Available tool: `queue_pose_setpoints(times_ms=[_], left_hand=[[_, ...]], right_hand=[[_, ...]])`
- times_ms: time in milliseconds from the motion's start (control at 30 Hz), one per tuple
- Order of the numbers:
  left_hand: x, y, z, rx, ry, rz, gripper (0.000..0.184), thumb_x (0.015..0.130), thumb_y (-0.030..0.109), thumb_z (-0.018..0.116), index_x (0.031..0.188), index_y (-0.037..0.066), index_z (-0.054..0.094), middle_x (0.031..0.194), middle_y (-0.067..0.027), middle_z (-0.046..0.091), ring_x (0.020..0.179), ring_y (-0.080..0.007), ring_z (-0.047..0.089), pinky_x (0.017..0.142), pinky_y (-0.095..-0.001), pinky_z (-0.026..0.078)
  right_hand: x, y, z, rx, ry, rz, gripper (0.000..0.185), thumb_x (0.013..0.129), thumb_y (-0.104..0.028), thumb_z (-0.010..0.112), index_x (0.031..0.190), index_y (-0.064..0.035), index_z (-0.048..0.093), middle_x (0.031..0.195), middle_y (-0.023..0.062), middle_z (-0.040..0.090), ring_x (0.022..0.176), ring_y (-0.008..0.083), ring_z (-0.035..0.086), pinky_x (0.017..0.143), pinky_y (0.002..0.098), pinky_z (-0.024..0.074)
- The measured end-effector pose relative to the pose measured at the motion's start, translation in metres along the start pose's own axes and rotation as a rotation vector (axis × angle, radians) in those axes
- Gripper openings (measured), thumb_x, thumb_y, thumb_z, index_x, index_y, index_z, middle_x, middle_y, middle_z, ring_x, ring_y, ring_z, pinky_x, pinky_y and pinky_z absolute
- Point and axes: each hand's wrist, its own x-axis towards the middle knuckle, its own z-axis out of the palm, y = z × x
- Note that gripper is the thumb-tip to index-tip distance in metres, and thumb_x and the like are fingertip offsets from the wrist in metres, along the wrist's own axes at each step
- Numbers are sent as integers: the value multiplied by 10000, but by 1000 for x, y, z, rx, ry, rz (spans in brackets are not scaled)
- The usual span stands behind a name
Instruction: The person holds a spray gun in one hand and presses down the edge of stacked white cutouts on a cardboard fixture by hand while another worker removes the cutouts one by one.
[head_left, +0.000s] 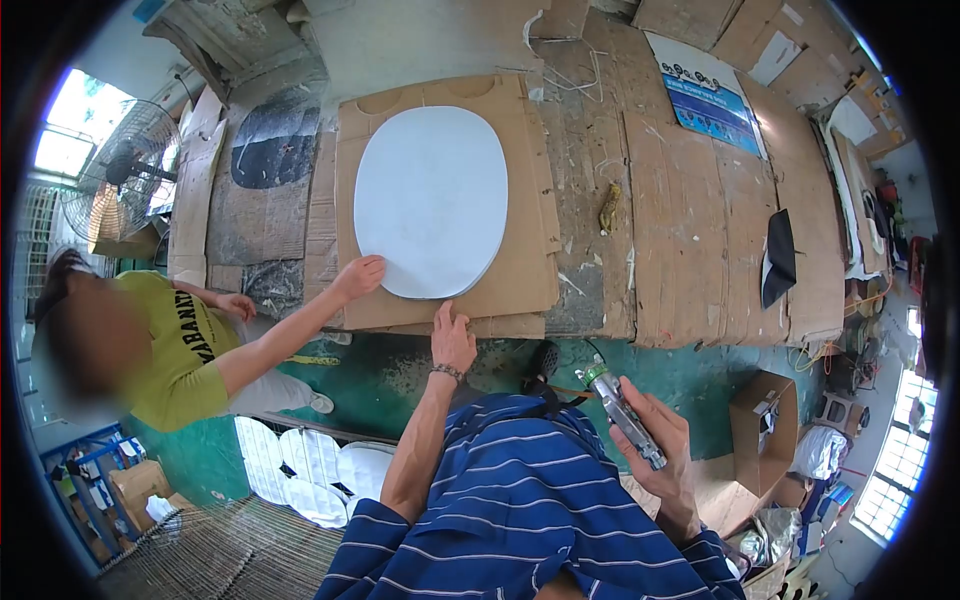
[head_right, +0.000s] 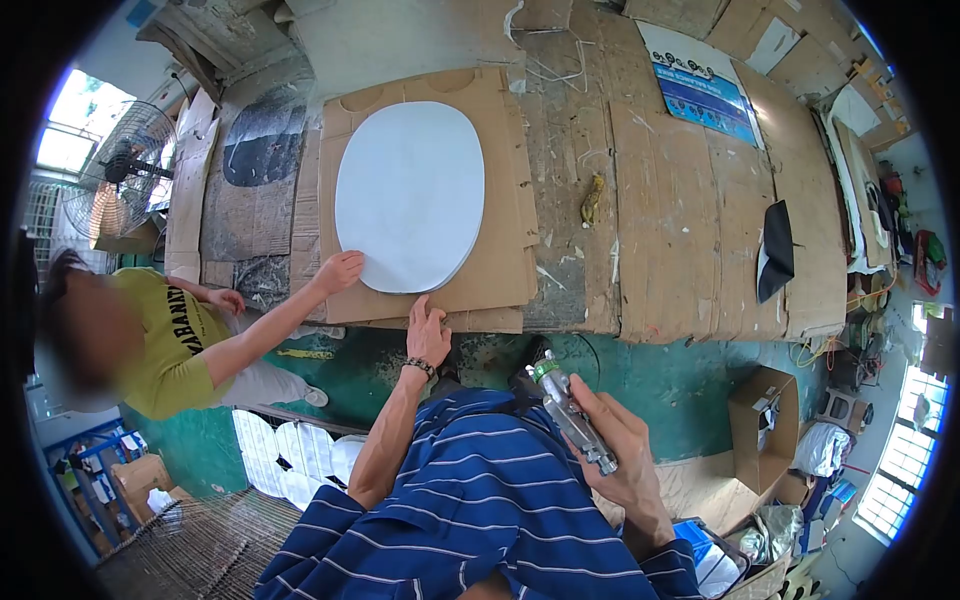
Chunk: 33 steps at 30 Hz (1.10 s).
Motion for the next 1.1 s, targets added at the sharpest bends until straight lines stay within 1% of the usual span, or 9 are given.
queue_pose_setpoints(times_ms=[267, 367, 433, 533, 767, 900, 1000, 1067, 1100], left_hand=[[-7, 9, 1, 13, 17, 14, 365, 791, 53, 773, 1127, 31, 631, 1538, -271, 393, 1398, -476, 434, 1152, -522, 419], [-11, 15, 5, 39, 23, 90, 368, 799, 48, 762, 1140, 30, 624, 1536, -265, 395, 1405, -479, 426, 1157, -528, 414], [-12, 20, 5, -23, -39, 91, 362, 805, 45, 754, 1142, 29, 624, 1547, -252, 386, 1437, -479, 396, 1162, -533, 410], [-11, 27, 5, -4, -30, 156, 359, 806, 43, 751, 1142, 34, 625, 1565, -237, 372, 1475, -475, 358, 1157, -536, 416], [-3, 33, -1, -14, -27, 139, 356, 809, 62, 753, 1144, 49, 632, 1588, -222, 358, 1513, -464, 316, 1167, -532, 402], [5, 17, -6, 129, 76, 24, 356, 816, 94, 756, 1153, 52, 647, 1606, -207, 344, 1540, -452, 268, 1192, -570, 338], [10, 4, -10, 177, 73, -74, 362, 811, 116, 759, 1149, 41, 653, 1616, -202, 335, 1555, -452, 233, 1196, -603, 310], [10, -4, -8, 156, 44, -25, 353, 809, 106, 758, 1134, 28, 644, 1639, -216, 305, 1561, -463, 221, 1215, -592, 294], [9, -5, -7, 153, 43, -30, 353, 809, 106, 758, 1134, 28, 644, 1639, -216, 305, 1561, -463, 221, 1215, -592, 294]], right_hand=[[3, -6, 0, -4, 3, 18, 591, 887, 6, 751, 1455, 10, 590, 967, 149, 675, 785, 203, 637, 710, 294, 504], [3, -6, 1, -26, 26, -4, 593, 888, 6, 750, 1458, 11, 586, 982, 153, 684, 804, 206, 651, 726, 299, 514], [3, -6, 1, -26, 28, -3, 593, 890, 6, 747, 1460, 11, 584, 987, 155, 688, 815, 209, 661, 733, 301, 519], [4, -6, 1, -27, 21, 3, 592, 894, 11, 740, 1464, 12, 578, 998, 159, 695, 839, 216, 680, 749, 306, 529], [1, -6, 1, -42, -41, 21, 604, 888, 25, 732, 1470, 11, 572, 1009, 164, 704, 850, 226, 694, 763, 316, 541], [1, -14, 1, -55, -82, 12, 619, 871, 27, 741, 1467, 11, 575, 1009, 173, 701, 851, 241, 695, 762, 312, 538], [4, -19, 3, -92, -144, 17, 651, 838, 39, 755, 1463, 10, 577, 1008, 182, 696, 843, 260, 693, 763, 313, 539], [7, -19, 8, -64, -155, -43, 827, 697, 138, 615, 1507, -9, 541, 1024, 203, 672, 850, 368, 669, 766, 352, 537], [9, -20, 9, -65, -160, -42, 827, 697, 138, 615, 1507, -9, 541, 1024, 203, 672, 850, 368, 669, 766, 352, 537]])
